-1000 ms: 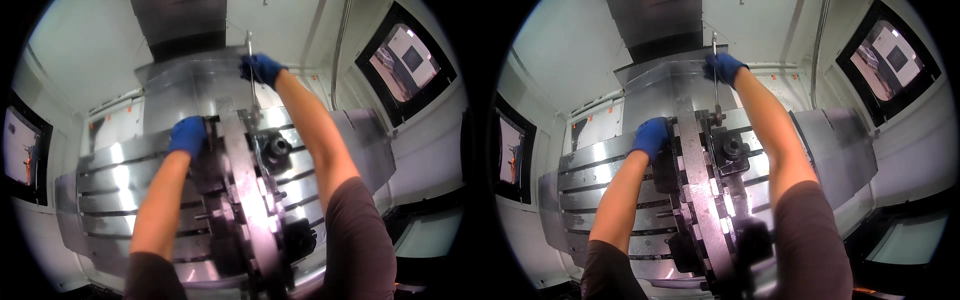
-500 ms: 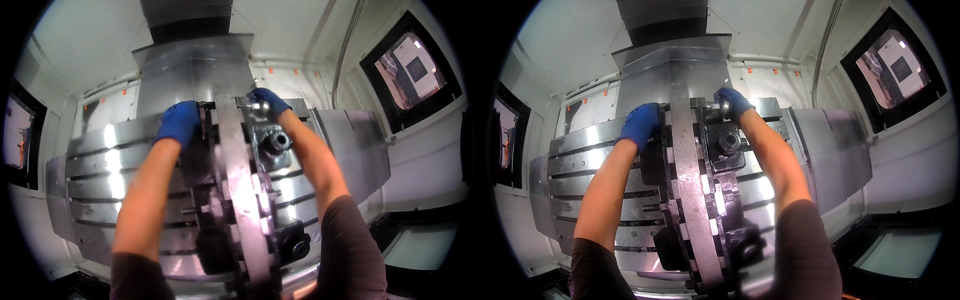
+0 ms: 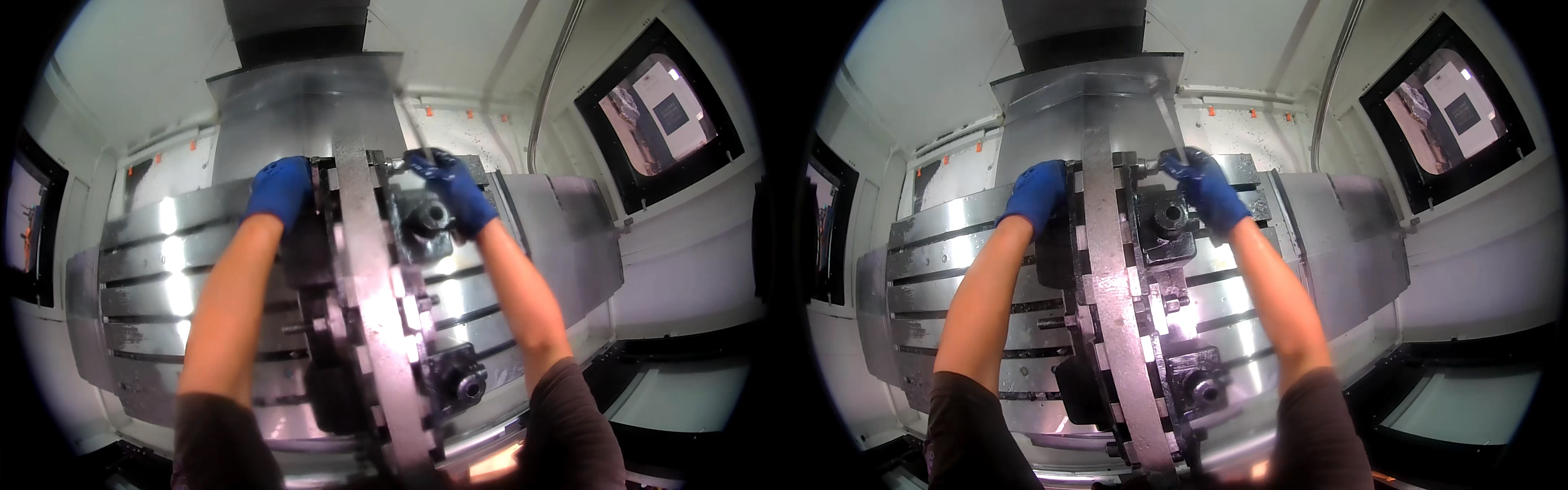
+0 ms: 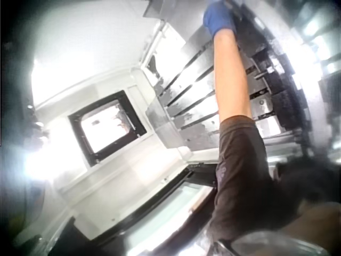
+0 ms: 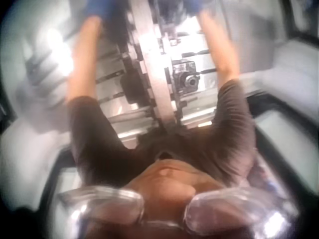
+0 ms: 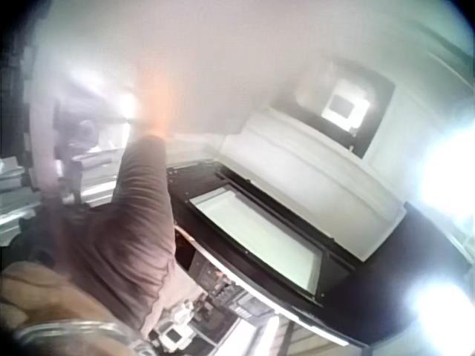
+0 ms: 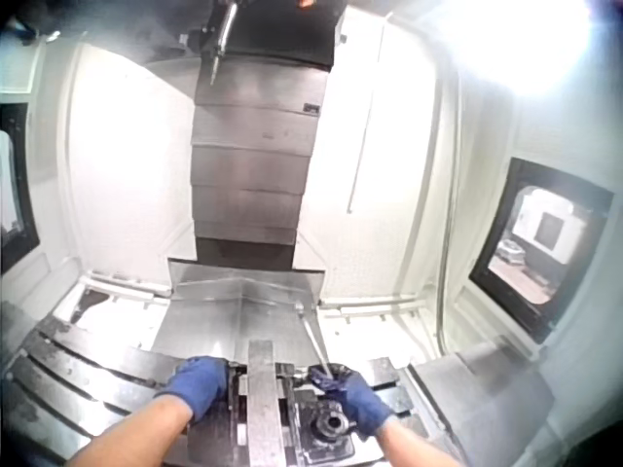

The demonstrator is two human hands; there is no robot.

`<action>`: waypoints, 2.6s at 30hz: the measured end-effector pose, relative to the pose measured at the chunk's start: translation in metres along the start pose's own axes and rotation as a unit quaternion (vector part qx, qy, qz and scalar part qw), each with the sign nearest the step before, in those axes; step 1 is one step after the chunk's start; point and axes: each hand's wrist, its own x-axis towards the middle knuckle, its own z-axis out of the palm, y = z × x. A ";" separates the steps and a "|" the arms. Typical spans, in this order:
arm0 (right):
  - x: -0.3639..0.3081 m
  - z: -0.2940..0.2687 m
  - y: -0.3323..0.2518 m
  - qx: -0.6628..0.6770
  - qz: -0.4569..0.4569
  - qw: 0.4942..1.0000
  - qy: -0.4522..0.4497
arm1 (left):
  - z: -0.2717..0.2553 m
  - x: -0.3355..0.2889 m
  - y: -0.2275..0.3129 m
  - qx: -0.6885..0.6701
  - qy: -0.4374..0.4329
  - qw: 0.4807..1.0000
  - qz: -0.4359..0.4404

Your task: The person places metal parts into a CNC machine fixture, uses an air hose to spray the parts and fixture, and then tightens the fixture with a wrench.

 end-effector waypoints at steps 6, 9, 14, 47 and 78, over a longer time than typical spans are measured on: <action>0.015 0.017 -0.003 0.116 0.087 0.989 -0.012 | 0.004 -0.002 -0.003 0.002 0.043 0.999 0.015; 0.027 0.018 0.010 0.087 0.098 0.991 0.010 | 0.006 0.001 -0.001 0.004 0.043 0.999 0.026; 0.024 0.014 0.006 0.176 0.192 0.965 -0.024 | 0.007 0.002 -0.001 0.029 0.035 0.999 0.026; -0.095 -0.010 0.049 -0.246 0.126 0.946 0.167 | 0.013 0.001 -0.003 -0.305 -0.008 0.950 -0.068; 0.052 0.001 -0.010 -0.131 0.003 0.964 -0.230 | 0.009 0.005 -0.009 -0.056 -0.019 0.998 0.028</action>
